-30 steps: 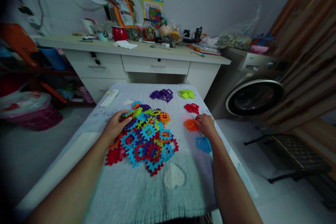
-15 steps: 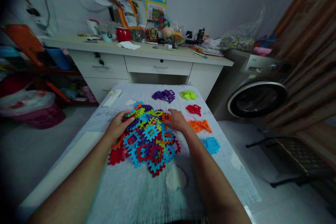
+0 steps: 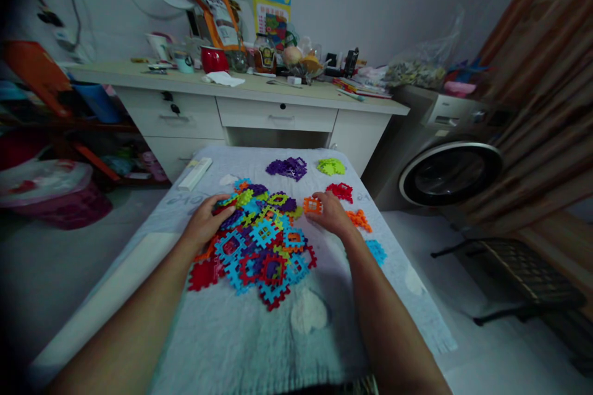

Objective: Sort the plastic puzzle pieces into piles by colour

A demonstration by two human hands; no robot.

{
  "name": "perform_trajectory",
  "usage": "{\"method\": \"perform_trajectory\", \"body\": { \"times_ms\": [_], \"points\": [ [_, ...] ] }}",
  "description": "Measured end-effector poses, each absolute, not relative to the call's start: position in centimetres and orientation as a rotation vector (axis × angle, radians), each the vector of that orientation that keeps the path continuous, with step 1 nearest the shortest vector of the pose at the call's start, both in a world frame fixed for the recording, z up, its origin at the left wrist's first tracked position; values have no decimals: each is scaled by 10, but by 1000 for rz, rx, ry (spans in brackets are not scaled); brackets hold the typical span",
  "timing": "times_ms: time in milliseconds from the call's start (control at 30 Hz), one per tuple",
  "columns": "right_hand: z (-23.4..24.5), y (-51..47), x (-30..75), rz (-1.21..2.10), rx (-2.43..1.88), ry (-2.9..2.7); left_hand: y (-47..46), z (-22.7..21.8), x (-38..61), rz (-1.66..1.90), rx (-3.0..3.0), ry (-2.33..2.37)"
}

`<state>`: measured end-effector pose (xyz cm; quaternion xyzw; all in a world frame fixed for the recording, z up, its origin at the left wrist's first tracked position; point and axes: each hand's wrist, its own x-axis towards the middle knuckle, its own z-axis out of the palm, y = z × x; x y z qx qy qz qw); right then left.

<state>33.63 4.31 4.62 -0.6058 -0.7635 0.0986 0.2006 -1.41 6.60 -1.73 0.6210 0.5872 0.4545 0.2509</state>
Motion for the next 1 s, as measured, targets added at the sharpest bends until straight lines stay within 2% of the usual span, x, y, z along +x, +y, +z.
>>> {"method": "perform_trajectory", "body": {
  "times_ms": [300, 567, 833, 1000],
  "points": [
    [55, 17, 446, 311, -2230, -1684, 65, -14, -14, 1217, 1707, 1612],
    [43, 7, 455, 266, -2502, -1599, 64, -14, -14, 1208, 1709, 1607],
    [45, 13, 440, 90, -2447, -1632, 66, -16, -15, 1206, 1709, 1616],
    [54, 21, 404, 58, -2190, -1803, 66, -16, -15, 1205, 1699, 1604]
  ]
}}
